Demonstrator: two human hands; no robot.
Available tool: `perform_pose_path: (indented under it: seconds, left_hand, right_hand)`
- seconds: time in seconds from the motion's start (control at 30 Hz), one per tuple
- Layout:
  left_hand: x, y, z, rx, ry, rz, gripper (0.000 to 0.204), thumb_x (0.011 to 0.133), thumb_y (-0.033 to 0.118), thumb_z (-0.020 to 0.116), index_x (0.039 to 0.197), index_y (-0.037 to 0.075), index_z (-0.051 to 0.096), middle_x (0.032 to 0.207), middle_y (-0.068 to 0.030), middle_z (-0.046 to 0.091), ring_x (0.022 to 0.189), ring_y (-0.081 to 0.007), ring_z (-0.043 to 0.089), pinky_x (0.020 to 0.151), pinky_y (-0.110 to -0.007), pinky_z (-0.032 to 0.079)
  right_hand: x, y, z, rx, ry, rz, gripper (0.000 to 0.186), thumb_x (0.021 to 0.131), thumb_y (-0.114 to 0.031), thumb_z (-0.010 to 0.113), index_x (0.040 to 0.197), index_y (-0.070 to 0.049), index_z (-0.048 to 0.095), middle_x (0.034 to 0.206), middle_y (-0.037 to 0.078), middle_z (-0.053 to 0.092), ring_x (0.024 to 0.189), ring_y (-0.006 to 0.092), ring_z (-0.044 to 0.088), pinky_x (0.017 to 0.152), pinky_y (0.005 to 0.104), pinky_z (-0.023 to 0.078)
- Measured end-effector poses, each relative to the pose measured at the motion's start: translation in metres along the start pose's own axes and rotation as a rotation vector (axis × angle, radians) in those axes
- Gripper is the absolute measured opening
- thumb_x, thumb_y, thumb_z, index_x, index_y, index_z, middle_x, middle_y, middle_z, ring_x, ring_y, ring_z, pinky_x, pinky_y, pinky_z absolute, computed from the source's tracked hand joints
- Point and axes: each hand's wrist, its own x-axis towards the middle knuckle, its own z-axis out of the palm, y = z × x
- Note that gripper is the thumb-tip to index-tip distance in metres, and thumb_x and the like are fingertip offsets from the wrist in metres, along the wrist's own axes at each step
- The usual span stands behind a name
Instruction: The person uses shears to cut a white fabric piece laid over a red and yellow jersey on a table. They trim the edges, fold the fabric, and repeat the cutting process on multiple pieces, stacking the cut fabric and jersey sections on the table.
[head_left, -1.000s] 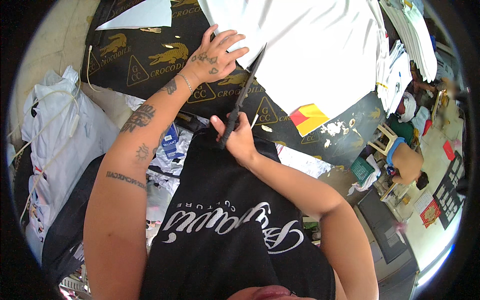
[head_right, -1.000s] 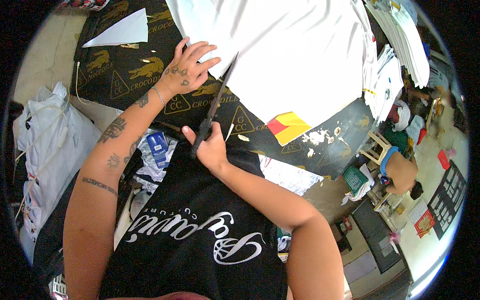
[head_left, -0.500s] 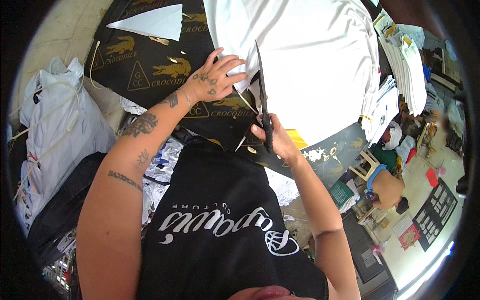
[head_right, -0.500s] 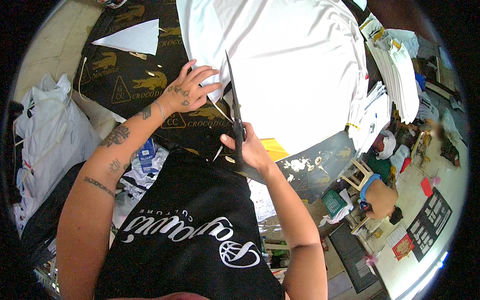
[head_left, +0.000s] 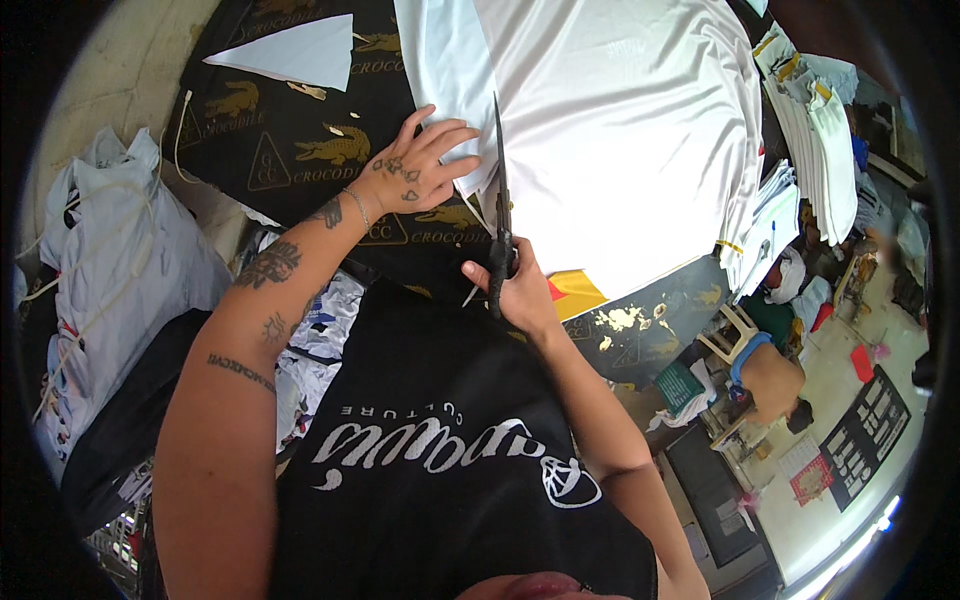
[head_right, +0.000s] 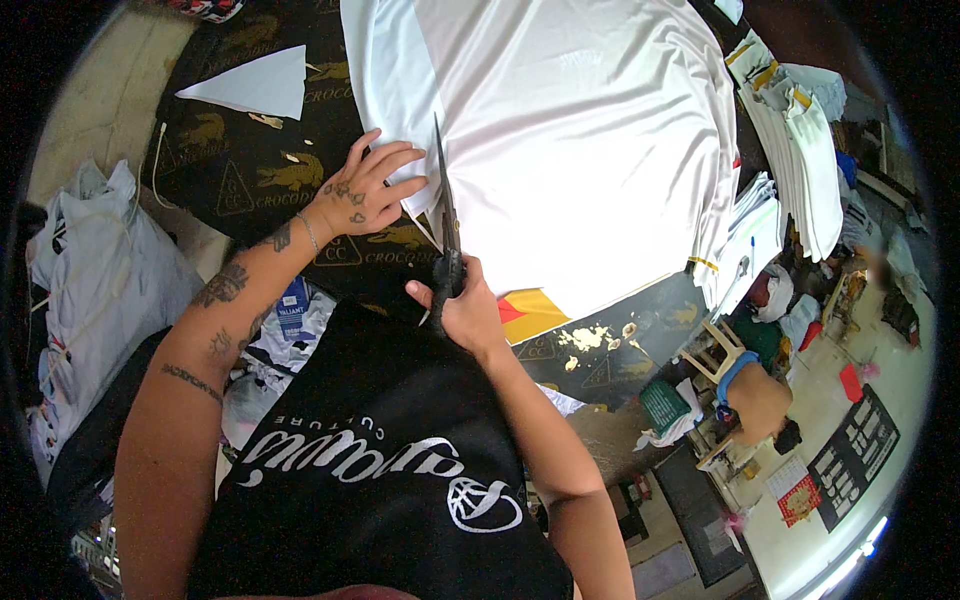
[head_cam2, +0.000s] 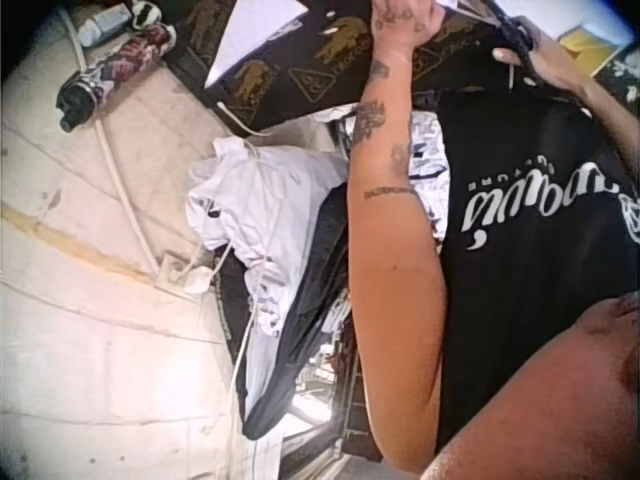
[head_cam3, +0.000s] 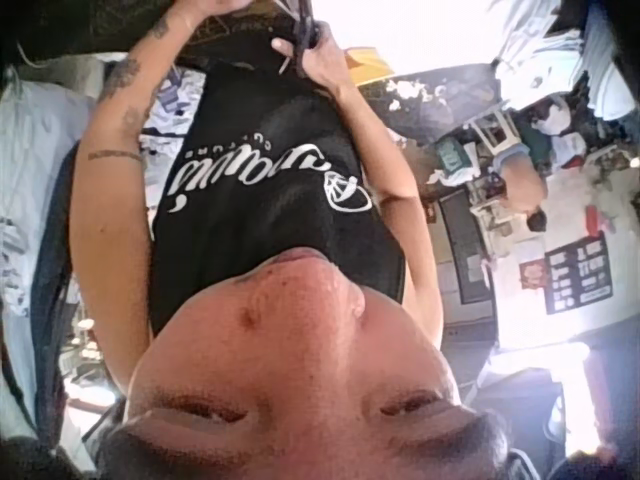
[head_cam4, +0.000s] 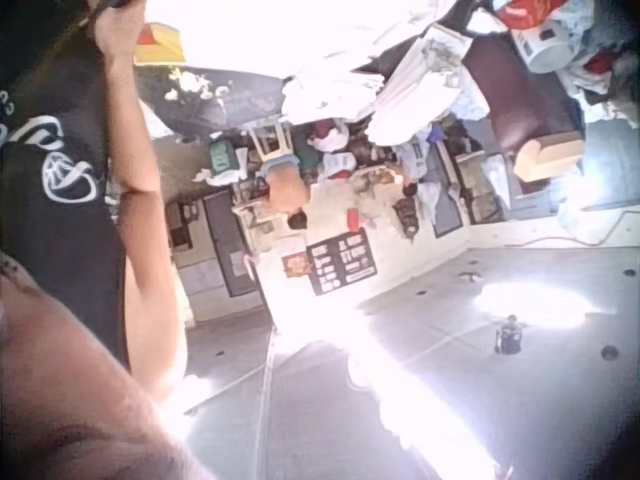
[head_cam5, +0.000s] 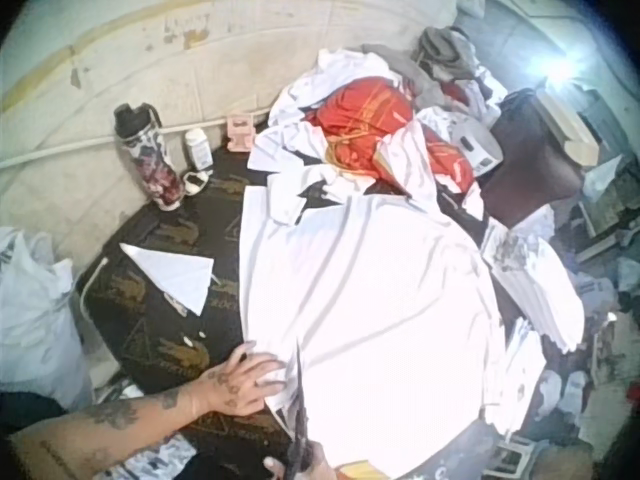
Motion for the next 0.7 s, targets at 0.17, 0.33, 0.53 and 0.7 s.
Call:
perform_pose_path:
  seconds: [0.17, 0.33, 0.53, 0.7]
  left_hand:
    - [-0.001, 0.001, -0.001, -0.006, -0.039, -0.005, 0.036, 0.083, 0.026, 0.077, 0.118, 0.022, 0.068, 0.151, -0.0065, 0.051, 0.147, -0.0256, 0.044, 0.129, -0.059, 0.019]
    - [0.002, 0.001, -0.004, -0.003, -0.01, 0.006, 0.041, 0.079, 0.026, 0.08, 0.118, 0.021, 0.067, 0.148, -0.0064, 0.053, 0.144, -0.0264, 0.047, 0.128, -0.058, 0.023]
    - [0.0, 0.0, -0.004, -0.073, 0.003, 0.016, 0.042, 0.077, 0.024, 0.08, 0.117, 0.018, 0.069, 0.147, -0.0079, 0.055, 0.141, -0.0276, 0.048, 0.126, -0.054, 0.03]
    - [0.022, -0.01, -0.029, -0.325, 0.028, 0.023, 0.043, 0.075, 0.015, 0.075, 0.117, 0.008, 0.069, 0.135, -0.012, 0.064, 0.133, -0.0294, 0.057, 0.121, -0.05, 0.039]
  right_hand:
    - [0.005, 0.0, -0.009, -0.011, -0.128, 0.079, 0.085, 0.079, -0.052, 0.093, 0.134, 0.004, 0.059, 0.098, 0.013, 0.073, 0.088, 0.023, 0.07, 0.081, 0.0361, 0.056]
    - [0.031, -0.011, -0.029, 0.094, -0.078, -0.123, 0.088, 0.077, -0.053, 0.094, 0.134, 0.007, 0.062, 0.099, 0.015, 0.074, 0.09, 0.0208, 0.07, 0.083, 0.0346, 0.056]
    - [0.054, -0.04, -0.05, -0.102, -0.125, 0.105, 0.081, 0.074, -0.054, 0.095, 0.121, 0.007, 0.071, 0.092, 0.017, 0.075, 0.087, 0.0222, 0.072, 0.081, 0.0344, 0.056]
    - [0.075, -0.056, -0.055, 0.003, -0.064, -0.171, 0.081, 0.071, -0.061, 0.094, 0.115, 0.003, 0.073, 0.085, 0.011, 0.073, 0.08, 0.0201, 0.07, 0.077, 0.0347, 0.056]
